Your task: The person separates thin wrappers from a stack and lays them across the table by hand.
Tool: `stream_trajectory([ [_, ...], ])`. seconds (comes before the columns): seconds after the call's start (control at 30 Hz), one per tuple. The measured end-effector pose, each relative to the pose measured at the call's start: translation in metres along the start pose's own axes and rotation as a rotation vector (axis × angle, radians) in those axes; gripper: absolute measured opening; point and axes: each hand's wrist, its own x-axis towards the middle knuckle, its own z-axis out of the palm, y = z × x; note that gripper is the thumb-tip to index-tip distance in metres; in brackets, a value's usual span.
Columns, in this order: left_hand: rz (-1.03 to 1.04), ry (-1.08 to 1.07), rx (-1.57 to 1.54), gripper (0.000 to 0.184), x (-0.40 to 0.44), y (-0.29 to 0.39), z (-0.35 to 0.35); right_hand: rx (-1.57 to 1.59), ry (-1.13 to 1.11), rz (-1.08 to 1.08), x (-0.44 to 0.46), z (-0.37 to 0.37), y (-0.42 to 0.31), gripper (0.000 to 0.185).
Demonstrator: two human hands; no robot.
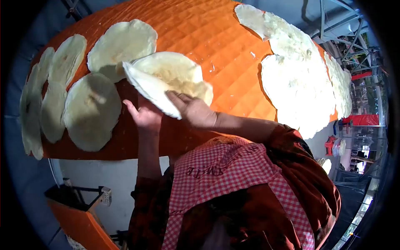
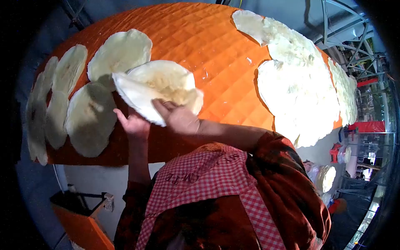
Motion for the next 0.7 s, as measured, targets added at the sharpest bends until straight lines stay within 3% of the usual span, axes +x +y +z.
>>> stream_trajectory([
  [0.07, -0.008, 0.175, 0.040, 0.091, -0.024, -0.002, 0.000, 0.154, -0.124, -0.012, 0.004, -0.011, -0.031, 0.083],
  [0.13, 0.214, 0.277, 0.316, 0.085, -0.040, -0.014, -0.021, 0.286, -0.212, -0.007, 0.006, 0.006, -0.035, 0.090],
  [0.23, 0.086, 0.336, 0.237, 0.090, -0.059, -0.005, -0.001, 0.394, -0.276, -0.003, 0.004, 0.036, -0.020, 0.093],
  [0.33, 0.130, 0.307, 0.323, 0.090, -0.065, 0.005, -0.001, 0.528, -0.308, 0.053, 0.004, 0.032, -0.018, 0.090],
  [0.47, 0.077, 0.253, 0.194, 0.082, -0.062, 0.001, -0.005, 0.491, -0.313, 0.149, 0.011, 0.026, -0.025, 0.077],
  [0.7, 0.072, 0.172, 0.169, 0.075, -0.054, -0.002, -0.010, 0.307, -0.143, 0.037, 0.013, 0.043, -0.022, 0.071],
])
